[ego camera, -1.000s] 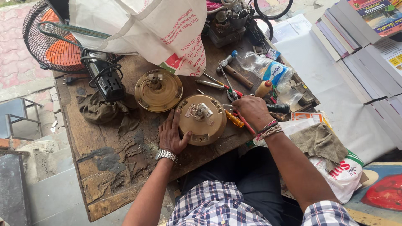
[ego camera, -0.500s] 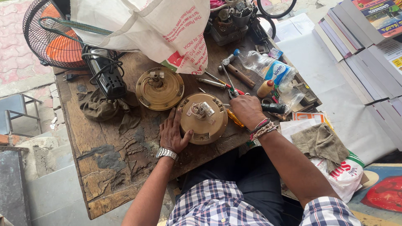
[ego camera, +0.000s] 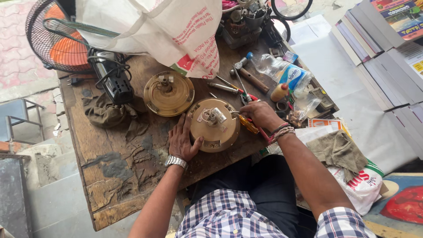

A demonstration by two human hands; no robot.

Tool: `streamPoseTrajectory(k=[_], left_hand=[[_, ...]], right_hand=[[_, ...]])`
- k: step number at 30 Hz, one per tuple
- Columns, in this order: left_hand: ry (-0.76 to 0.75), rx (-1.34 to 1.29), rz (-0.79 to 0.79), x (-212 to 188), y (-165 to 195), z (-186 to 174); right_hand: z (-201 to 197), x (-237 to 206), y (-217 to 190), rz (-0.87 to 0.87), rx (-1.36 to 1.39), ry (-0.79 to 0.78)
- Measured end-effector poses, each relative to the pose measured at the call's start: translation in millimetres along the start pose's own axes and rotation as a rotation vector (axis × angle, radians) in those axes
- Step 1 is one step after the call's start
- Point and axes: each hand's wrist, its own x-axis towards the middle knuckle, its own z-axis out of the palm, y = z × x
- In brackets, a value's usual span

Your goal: The person uses a screwdriver to loosen and remove screws from a circular electrical component on a workbench. They then use pliers to adjust small parts and wires within the component. The person flips the component over to access the other side and continues to manipulate internal parts with pliers and a screwdriver.

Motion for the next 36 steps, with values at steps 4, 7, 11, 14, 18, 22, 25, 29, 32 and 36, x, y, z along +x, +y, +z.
streamPoseTrajectory(k=[4,7,11,14,18,22,25,29,32,36], left_hand=[[-0.009,-0.005,-0.001,-0.1,1.5,-0.4],[-0.002,-0.017,0.003,-0.4,1.2,-1.7],[-0.006,-0.025,-0.003,-1.0,0.9,-1.2],[0.001,-0.003,0.008,-0.5,0.3,0.5],[-0.027,0.0,-0.013,-0.5,-1.9,2.1],[-0.026,0.022,-0.01,-1.3,-3.5,3.2],[-0.019,-0.003,-0.019,-1.2,-3.9,3.9],[-0.017,0.0,-0.023,-0.8,-4.7,4.0],[-0.015,-0.01,-0.011,-0.9,-5.5,3.7],[0.009,-0.052,-0.006,-3.5,-5.1,2.6]], right_hand=[[-3.4,0.8,-1.5,-0.016,-0.052,0.007],[0.0,2.3,-3.1,0.113,0.039,0.031],[6.7,3.4,-5.1,0.242,-0.073,0.106],[8.8,6.5,-9.6,0.246,-0.151,0.143],[8.5,8.1,-21.9,0.188,-0.152,0.173],[10.5,2.0,-36.5,0.155,0.046,0.169],[11.1,-4.5,-44.0,0.124,0.05,0.22],[15.1,-19.9,-56.8,0.255,0.213,0.242],[34.0,-40.4,-79.8,0.277,0.379,0.444],[55.2,-52.7,-100.1,0.141,0.285,0.618]])
